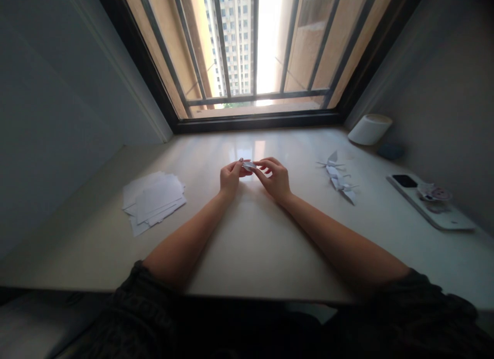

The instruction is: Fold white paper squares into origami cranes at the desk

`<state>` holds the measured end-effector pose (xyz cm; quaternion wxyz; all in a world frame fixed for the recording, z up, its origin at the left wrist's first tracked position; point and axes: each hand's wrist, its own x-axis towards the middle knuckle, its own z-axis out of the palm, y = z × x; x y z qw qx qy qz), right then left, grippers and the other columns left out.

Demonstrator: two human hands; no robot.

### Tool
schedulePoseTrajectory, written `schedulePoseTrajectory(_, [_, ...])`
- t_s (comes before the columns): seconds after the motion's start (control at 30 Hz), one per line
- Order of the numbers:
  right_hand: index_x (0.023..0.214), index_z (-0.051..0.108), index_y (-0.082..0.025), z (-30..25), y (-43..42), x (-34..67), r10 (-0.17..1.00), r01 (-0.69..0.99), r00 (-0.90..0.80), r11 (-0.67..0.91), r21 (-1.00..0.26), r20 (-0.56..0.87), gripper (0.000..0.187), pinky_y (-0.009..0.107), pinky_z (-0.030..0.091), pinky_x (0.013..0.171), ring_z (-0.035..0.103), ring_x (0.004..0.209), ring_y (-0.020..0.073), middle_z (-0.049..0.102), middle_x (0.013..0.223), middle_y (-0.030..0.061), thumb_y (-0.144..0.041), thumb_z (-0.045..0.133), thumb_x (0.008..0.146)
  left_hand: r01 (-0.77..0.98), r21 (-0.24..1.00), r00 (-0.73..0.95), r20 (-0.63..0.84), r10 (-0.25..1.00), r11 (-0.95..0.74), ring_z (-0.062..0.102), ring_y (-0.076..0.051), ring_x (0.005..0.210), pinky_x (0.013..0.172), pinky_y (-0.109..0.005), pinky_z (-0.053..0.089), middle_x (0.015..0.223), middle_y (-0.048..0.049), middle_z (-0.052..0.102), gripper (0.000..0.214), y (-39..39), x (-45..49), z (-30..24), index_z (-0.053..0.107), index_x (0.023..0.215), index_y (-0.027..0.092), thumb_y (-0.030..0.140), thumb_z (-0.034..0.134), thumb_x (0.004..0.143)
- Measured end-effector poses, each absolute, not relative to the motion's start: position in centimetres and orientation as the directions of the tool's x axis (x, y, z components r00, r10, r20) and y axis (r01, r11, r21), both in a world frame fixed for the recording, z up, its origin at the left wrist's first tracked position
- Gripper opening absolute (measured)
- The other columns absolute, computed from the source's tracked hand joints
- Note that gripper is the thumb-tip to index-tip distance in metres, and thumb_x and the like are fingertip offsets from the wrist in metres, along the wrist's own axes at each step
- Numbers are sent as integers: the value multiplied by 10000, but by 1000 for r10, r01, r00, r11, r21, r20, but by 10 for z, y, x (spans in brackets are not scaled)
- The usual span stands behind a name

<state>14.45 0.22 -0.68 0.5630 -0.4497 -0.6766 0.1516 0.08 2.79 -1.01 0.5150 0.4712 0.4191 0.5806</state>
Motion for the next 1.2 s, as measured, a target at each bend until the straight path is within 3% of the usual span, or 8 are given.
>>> schedulePoseTrajectory(0.27, [862, 717, -220, -5, 2, 145, 752, 503, 32, 558, -660, 659, 144, 286, 508, 602, 592, 810, 177, 637, 843, 54, -320, 616, 839, -189, 971, -24, 145, 989, -147, 673, -161, 623, 682, -317, 569, 700, -61, 716, 430, 26, 3, -9, 738, 886, 127, 528, 644, 765])
schedulePoseTrajectory(0.5, [823, 702, -207, -6, 4, 145, 790, 497, 32, 519, -695, 613, 133, 293, 496, 608, 588, 755, 169, 649, 805, 46, -311, 618, 829, -104, 972, -36, 207, 978, -209, 677, -167, 663, 704, -325, 567, 727, -53, 719, 455, 25, 3, -11, 739, 933, 147, 558, 619, 778])
schedulePoseTrajectory(0.73, [802, 700, -212, -12, 8, 146, 853, 508, -5, 452, -733, 522, 217, 312, 484, 660, 596, 686, 166, 691, 752, 28, -426, 663, 794, 259, 926, -101, 310, 945, -276, 663, -170, 721, 712, -279, 494, 743, -21, 716, 419, 20, 1, -11, 747, 968, 232, 575, 547, 831])
schedulePoseTrajectory(0.83, [795, 692, -218, -15, 11, 147, 904, 429, 11, 383, -818, 428, 250, 305, 483, 630, 612, 637, 161, 699, 724, 18, -466, 669, 775, 351, 886, -87, 354, 931, -303, 655, -178, 768, 737, -286, 471, 816, -24, 723, 368, 16, 2, -9, 751, 948, 262, 550, 548, 844])
schedulePoseTrajectory(0.93, [802, 672, -218, -20, 16, 148, 935, 279, 67, 317, -906, 348, 255, 313, 502, 649, 659, 679, 183, 714, 737, 23, -469, 678, 760, 308, 882, -42, 387, 921, -357, 647, -180, 804, 789, -296, 465, 896, -32, 719, 327, 13, 4, -4, 730, 1013, 273, 494, 658, 784])
schedulePoseTrajectory(1.07, [850, 612, -220, -25, 22, 148, 949, 31, 62, 308, -951, 309, 253, 350, 542, 751, 702, 806, 207, 737, 836, 39, -457, 651, 773, 244, 865, 22, 447, 894, -438, 642, -170, 820, 803, -295, 467, 916, -23, 694, 530, 11, 6, -1, 628, 1171, 285, 396, 784, 677])
schedulePoseTrajectory(1.2, [860, 589, -215, -24, 23, 147, 937, -56, -19, 347, -936, 348, 264, 363, 551, 791, 697, 796, 185, 728, 861, 39, -463, 635, 784, 320, 815, -17, 514, 858, -482, 624, -165, 839, 744, -283, 469, 940, -37, 663, 300, 13, 4, -2, 640, 973, 242, 383, 740, 727])
